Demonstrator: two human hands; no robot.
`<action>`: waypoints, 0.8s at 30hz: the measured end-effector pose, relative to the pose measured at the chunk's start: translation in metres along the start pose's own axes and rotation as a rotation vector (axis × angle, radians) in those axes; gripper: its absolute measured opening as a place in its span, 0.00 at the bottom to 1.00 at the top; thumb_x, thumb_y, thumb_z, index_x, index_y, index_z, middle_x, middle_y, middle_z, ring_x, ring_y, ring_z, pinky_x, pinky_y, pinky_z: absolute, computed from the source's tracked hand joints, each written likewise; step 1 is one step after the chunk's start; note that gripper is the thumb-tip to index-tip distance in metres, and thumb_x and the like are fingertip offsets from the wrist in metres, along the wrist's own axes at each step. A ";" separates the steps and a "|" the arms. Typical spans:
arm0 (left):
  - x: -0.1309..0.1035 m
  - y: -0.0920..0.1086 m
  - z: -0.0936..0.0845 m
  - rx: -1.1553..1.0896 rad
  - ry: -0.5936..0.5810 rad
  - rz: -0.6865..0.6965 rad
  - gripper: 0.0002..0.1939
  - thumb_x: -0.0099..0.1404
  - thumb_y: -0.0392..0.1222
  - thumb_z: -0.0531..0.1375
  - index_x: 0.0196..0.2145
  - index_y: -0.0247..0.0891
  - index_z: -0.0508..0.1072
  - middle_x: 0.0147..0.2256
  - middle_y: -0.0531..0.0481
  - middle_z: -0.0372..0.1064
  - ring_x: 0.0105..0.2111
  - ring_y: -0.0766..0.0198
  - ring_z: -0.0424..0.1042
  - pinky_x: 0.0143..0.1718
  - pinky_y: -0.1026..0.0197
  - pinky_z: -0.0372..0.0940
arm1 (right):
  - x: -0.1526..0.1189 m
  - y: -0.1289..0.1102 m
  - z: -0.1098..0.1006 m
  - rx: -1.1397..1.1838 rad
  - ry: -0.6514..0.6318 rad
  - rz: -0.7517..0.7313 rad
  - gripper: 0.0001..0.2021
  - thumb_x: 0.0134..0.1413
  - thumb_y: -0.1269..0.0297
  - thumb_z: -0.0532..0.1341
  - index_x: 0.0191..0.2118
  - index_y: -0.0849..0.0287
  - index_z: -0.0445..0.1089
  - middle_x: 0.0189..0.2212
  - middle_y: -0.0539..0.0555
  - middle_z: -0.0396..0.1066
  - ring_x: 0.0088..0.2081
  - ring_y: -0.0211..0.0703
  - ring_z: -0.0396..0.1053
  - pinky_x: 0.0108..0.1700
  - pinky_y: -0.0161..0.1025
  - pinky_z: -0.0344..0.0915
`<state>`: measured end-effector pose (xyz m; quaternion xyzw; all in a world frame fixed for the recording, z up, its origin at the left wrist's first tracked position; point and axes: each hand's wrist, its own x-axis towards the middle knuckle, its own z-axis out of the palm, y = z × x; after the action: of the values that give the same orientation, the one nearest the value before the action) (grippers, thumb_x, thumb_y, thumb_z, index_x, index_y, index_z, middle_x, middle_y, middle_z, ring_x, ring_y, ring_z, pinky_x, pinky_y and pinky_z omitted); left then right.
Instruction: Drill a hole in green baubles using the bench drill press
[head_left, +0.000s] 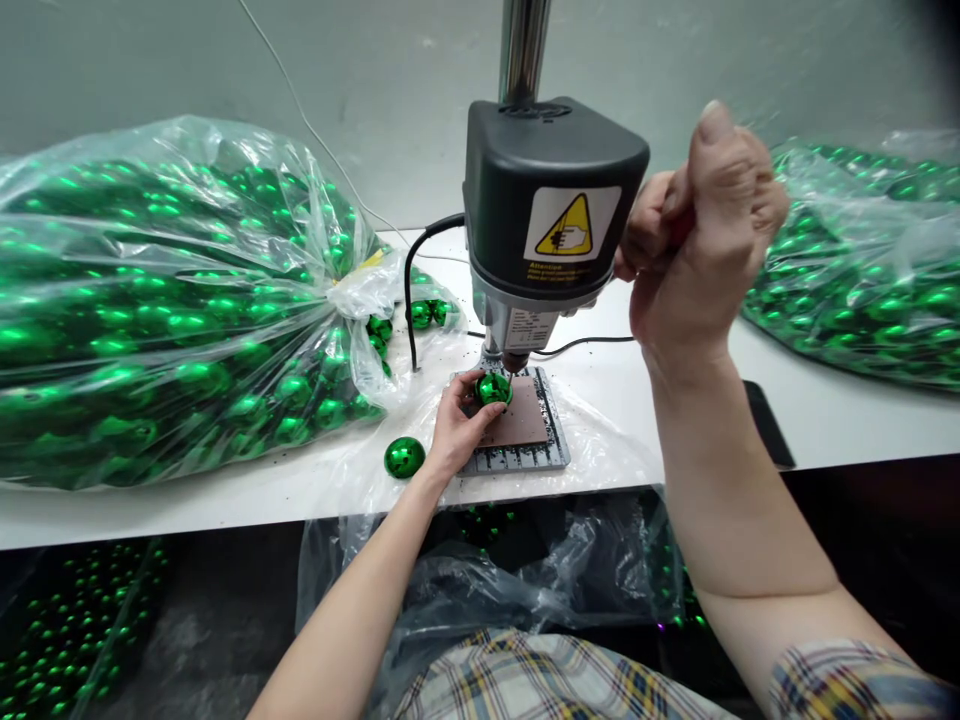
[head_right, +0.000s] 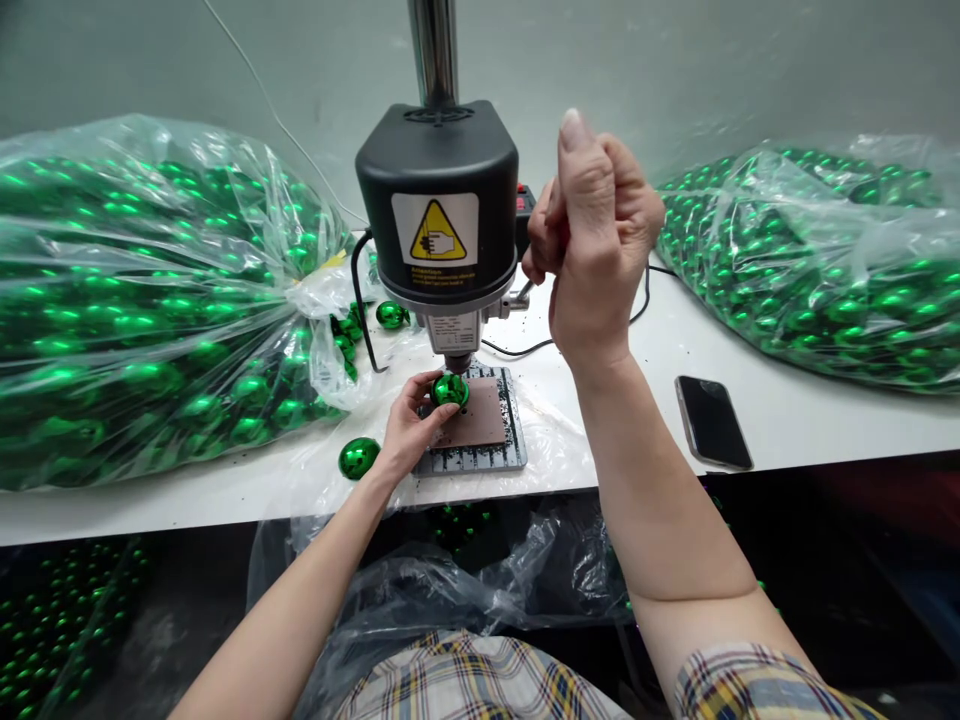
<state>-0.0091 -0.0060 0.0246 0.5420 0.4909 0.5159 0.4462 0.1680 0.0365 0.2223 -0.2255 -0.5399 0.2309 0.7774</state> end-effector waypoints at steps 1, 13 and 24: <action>0.001 -0.001 0.000 0.029 -0.006 0.014 0.27 0.57 0.44 0.71 0.54 0.38 0.73 0.52 0.42 0.73 0.49 0.55 0.73 0.53 0.55 0.67 | 0.000 0.000 0.000 -0.003 0.001 -0.001 0.21 0.57 0.51 0.61 0.22 0.53 0.52 0.13 0.40 0.49 0.14 0.27 0.48 0.14 0.31 0.48; -0.006 -0.008 0.014 0.271 -0.103 0.220 0.26 0.59 0.37 0.70 0.55 0.42 0.75 0.54 0.42 0.70 0.58 0.48 0.65 0.60 0.48 0.63 | 0.001 0.003 -0.001 0.070 -0.009 -0.018 0.22 0.58 0.53 0.63 0.21 0.54 0.54 0.13 0.40 0.50 0.13 0.27 0.48 0.13 0.31 0.48; -0.007 -0.019 0.015 0.131 -0.058 0.135 0.26 0.60 0.44 0.71 0.55 0.41 0.74 0.54 0.41 0.69 0.56 0.50 0.69 0.60 0.50 0.63 | 0.002 0.002 -0.001 0.093 -0.015 -0.009 0.21 0.58 0.54 0.62 0.21 0.54 0.54 0.12 0.40 0.51 0.13 0.27 0.48 0.12 0.32 0.47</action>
<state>0.0049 -0.0104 0.0035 0.6166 0.4725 0.4958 0.3882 0.1691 0.0393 0.2220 -0.1850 -0.5355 0.2542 0.7838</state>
